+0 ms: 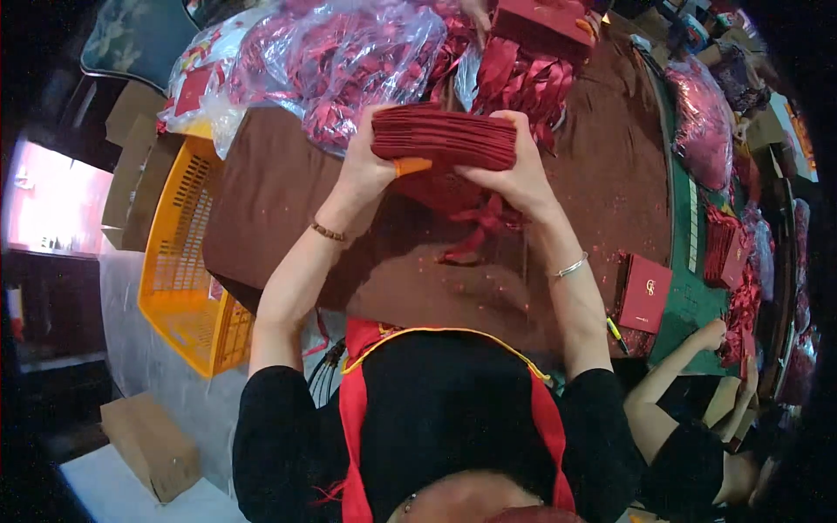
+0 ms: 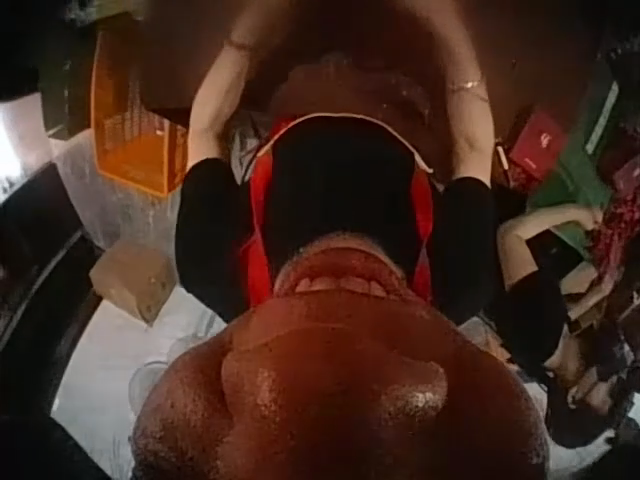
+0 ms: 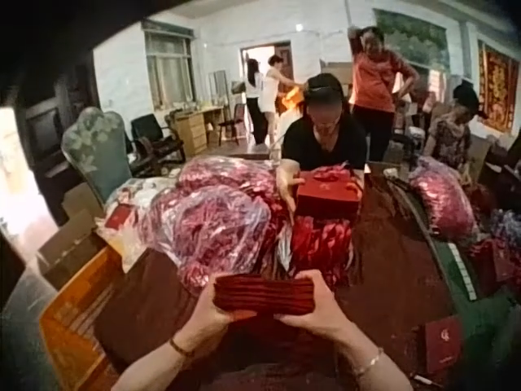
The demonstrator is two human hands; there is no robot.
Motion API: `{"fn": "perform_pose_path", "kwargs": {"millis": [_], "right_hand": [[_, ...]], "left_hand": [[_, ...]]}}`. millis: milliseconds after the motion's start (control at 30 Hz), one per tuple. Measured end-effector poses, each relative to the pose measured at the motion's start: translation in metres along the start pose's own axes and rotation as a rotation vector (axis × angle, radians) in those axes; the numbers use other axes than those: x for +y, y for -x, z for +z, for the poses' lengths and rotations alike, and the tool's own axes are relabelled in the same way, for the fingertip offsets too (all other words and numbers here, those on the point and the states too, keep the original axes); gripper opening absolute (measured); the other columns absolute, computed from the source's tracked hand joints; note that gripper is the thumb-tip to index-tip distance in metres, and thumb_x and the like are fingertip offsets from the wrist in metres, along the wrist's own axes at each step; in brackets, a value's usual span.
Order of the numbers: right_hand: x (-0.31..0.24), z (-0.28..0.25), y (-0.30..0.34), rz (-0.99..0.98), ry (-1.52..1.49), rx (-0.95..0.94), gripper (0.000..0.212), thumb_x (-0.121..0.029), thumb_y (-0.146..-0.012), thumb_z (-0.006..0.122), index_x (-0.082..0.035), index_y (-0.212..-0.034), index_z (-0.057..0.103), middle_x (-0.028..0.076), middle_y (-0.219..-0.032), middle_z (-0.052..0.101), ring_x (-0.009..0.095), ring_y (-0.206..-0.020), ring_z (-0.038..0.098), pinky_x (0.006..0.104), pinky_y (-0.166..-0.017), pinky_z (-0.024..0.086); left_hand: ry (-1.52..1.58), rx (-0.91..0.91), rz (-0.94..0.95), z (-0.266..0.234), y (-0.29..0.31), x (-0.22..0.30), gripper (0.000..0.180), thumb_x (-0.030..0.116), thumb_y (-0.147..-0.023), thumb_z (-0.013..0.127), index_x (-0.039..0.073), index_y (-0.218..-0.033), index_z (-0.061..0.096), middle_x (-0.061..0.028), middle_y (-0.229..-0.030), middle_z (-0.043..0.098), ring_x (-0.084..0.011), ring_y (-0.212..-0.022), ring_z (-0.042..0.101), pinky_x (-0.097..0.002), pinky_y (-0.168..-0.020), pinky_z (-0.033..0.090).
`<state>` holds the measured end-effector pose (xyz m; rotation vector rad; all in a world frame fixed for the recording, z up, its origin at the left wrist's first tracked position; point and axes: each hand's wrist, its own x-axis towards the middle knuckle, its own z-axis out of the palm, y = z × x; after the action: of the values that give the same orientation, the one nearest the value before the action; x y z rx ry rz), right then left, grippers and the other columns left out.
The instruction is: The person packs red gift bags into a plastic bag by hand at an assembly table.
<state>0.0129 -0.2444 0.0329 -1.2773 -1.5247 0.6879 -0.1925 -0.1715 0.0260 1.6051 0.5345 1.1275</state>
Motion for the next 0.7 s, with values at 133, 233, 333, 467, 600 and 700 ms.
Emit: {"fn": "perform_pose_path", "kwargs": {"millis": [133,233,333,467,600,700], "right_hand": [[0.036,-0.014,0.015,-0.087,0.111,-0.077,0.084,-0.016,-0.055,0.082,-0.004,-0.121,0.031,0.009,-0.115,0.044,0.019,-0.11,0.043,0.0341,-0.097,0.033],[0.041,-0.006,0.025,0.203,-0.105,-0.171,0.071,-0.013,-0.058,0.078,-0.005,-0.112,0.032,0.006,-0.104,0.051,0.014,-0.101,0.046,0.0303,-0.09,0.038],[0.037,-0.009,0.029,0.171,-0.169,-0.207,0.07,-0.013,-0.059,0.078,-0.003,-0.111,0.031,0.005,-0.101,0.052,0.011,-0.097,0.047,0.028,-0.089,0.037],[0.023,-0.015,0.032,0.166,-0.162,-0.203,0.077,-0.015,-0.058,0.079,-0.003,-0.116,0.029,0.008,-0.105,0.052,0.014,-0.101,0.047,0.0295,-0.091,0.036],[0.029,-0.012,0.021,0.086,-0.134,-0.166,0.083,-0.021,-0.055,0.079,-0.001,-0.119,0.031,0.015,-0.111,0.049,0.022,-0.108,0.047,0.0328,-0.094,0.036],[0.039,-0.012,0.014,0.055,-0.09,-0.166,0.091,-0.028,-0.052,0.081,-0.002,-0.123,0.029,0.018,-0.117,0.043,0.028,-0.113,0.043,0.0362,-0.098,0.033]], "left_hand": [[-0.054,-0.116,-0.099,0.024,0.005,-0.024,0.076,0.006,-0.057,0.079,0.0,-0.121,0.037,-0.0093,-0.113,0.054,-0.0174,-0.1,0.053,-0.0334,-0.09,0.042],[0.102,-0.218,-0.201,0.007,0.021,-0.04,0.108,0.012,-0.051,0.084,0.004,-0.134,0.015,-0.013,-0.128,0.039,-0.0222,-0.12,0.036,-0.0373,-0.1,0.03],[0.096,-0.318,-0.109,-0.011,0.015,-0.017,0.112,0.027,-0.062,0.078,0.009,-0.14,0.0,-0.0155,-0.138,0.024,-0.0276,-0.129,0.022,-0.0414,-0.104,0.021],[-0.146,-0.244,-0.133,0.007,-0.029,0.032,0.063,0.03,-0.087,0.05,0.003,-0.136,0.022,-0.0172,-0.138,0.03,-0.0269,-0.128,0.028,-0.0375,-0.103,0.024],[-1.191,-0.699,0.206,0.037,-0.036,0.043,0.063,0.043,-0.08,0.054,0.004,-0.127,0.038,-0.0156,-0.123,0.045,-0.0343,-0.106,0.047,-0.0411,-0.088,0.038],[-1.121,-0.796,0.292,0.026,-0.043,0.043,0.094,0.059,-0.067,0.059,0.007,-0.136,0.022,-0.0189,-0.13,0.036,-0.0371,-0.106,0.046,-0.0426,-0.088,0.038]]}}
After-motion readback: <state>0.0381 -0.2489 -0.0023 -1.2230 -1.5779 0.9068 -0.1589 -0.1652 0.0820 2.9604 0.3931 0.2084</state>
